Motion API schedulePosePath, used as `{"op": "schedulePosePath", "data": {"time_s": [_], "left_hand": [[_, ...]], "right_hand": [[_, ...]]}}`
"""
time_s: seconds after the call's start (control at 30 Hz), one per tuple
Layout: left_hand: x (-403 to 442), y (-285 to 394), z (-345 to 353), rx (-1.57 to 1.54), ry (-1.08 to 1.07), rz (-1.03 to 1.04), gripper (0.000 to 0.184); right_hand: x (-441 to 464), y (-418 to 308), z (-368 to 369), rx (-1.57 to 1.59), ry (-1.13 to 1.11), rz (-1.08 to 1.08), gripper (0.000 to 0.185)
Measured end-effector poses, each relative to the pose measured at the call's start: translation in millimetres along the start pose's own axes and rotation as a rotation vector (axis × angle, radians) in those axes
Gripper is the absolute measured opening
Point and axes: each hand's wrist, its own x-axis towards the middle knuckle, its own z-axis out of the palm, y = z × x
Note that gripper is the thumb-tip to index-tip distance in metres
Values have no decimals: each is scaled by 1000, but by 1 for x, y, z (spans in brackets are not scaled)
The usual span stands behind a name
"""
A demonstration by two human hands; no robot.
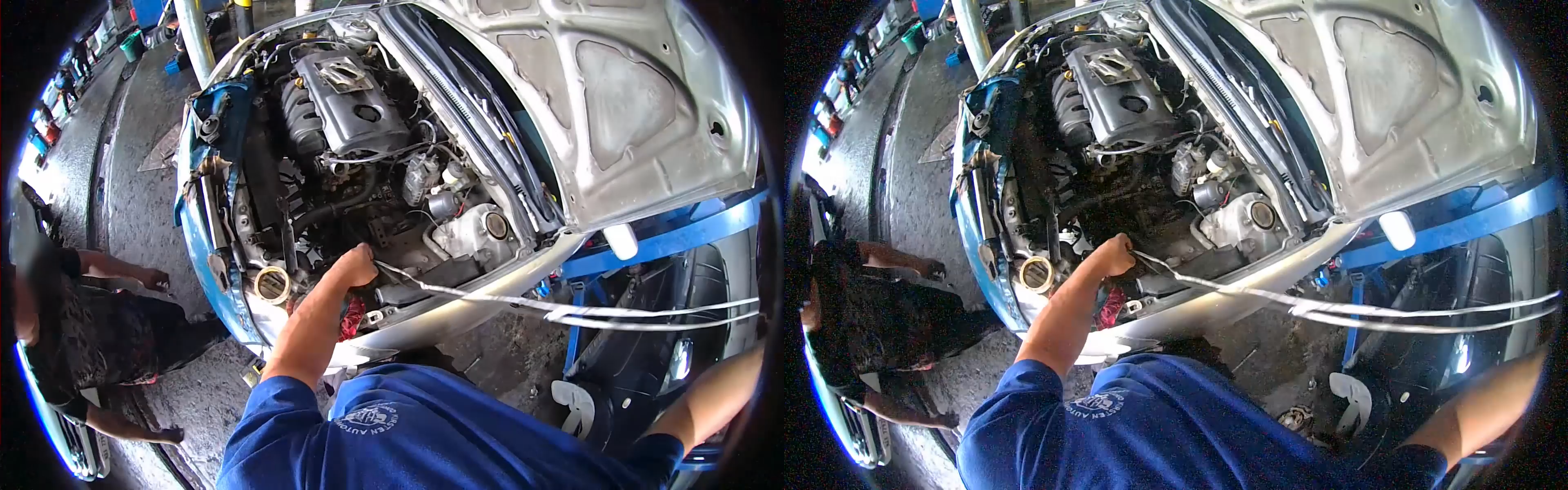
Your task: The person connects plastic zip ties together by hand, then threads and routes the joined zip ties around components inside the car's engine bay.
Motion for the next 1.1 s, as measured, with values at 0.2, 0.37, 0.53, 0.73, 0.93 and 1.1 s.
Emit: {"op": "schedulePosePath", "data": {"time_s": [0.2,0.37,0.53,0.73,0.93,1.1], "left_hand": [[-69,30,-67,-225,171,327,40],[-129,67,-98,-229,425,476,27],[-179,110,-115,-211,501,539,28],[-197,134,-106,-426,416,542,34],[-239,101,-125,-121,564,371,35],[-257,53,-124,5,592,84,27]], "right_hand": [[-127,48,97,466,-167,214,22],[-152,55,220,1216,-316,273,16],[-155,20,345,1697,-472,483,17],[-157,-57,443,1665,-873,409,24],[-128,-91,453,1401,-1261,171,18],[-108,-68,480,1497,-1271,190,15]]}}
